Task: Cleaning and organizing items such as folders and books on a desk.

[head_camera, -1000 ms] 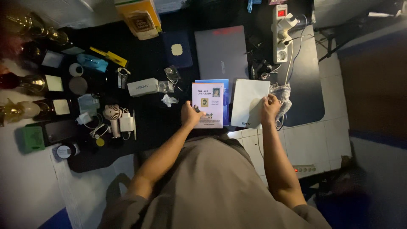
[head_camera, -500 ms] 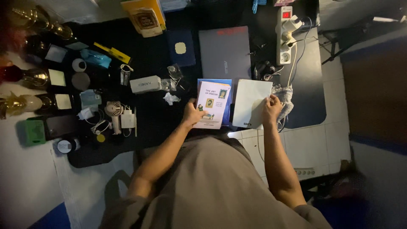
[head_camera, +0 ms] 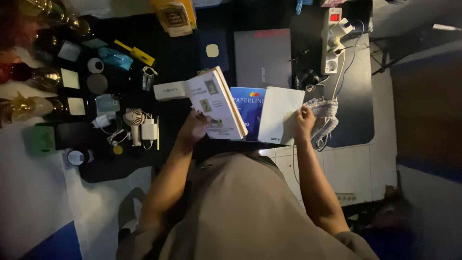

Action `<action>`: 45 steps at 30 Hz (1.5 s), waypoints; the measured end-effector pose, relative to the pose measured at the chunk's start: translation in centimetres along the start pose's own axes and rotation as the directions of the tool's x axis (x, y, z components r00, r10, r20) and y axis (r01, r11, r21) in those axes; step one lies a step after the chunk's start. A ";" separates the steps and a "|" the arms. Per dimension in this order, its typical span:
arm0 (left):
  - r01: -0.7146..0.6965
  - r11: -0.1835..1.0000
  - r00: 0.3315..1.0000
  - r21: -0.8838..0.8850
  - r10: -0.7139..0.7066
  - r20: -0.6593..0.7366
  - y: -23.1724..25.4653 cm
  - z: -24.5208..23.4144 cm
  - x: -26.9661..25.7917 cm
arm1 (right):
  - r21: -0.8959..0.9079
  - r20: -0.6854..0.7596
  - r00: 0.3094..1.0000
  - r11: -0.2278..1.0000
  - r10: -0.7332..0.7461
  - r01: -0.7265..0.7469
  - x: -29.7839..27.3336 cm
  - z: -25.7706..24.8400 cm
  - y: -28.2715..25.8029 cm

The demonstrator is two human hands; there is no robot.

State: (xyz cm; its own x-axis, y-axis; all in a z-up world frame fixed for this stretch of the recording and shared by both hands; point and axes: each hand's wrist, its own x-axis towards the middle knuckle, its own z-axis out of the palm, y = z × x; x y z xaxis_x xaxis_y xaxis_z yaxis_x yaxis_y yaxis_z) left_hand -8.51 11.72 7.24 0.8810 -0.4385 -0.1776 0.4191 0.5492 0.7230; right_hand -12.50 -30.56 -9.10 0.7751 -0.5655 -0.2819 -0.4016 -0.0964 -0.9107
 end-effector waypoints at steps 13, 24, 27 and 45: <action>-0.097 0.966 0.994 0.239 0.108 -0.033 -0.2 -2.4 -2.2 | 0.126 0.344 0.939 0.992 -0.014 -0.032 -5.3 12.3 -1.3; 0.035 0.937 0.962 0.346 0.062 -0.265 -0.3 -5.0 -3.3 | 0.068 0.585 0.799 0.990 -0.142 0.126 -4.2 16.9 3.0; -0.360 0.891 0.931 0.276 0.362 0.044 1.3 -4.1 -3.6 | -0.166 0.570 0.809 0.945 -0.142 0.283 -6.8 15.2 -5.1; -0.171 0.984 0.985 0.058 0.172 -0.026 1.0 -4.7 -4.4 | -0.447 0.218 0.960 0.892 0.173 -0.059 -8.1 7.1 -2.2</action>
State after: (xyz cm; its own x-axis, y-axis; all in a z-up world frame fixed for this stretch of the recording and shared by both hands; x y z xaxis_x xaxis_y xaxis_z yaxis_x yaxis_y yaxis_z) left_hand -10.95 17.53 5.59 0.9455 -0.3186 -0.0675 0.2490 0.5736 0.7804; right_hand -14.40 -19.95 -7.01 0.7813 -0.3812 -0.4942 -0.6225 -0.4188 -0.6611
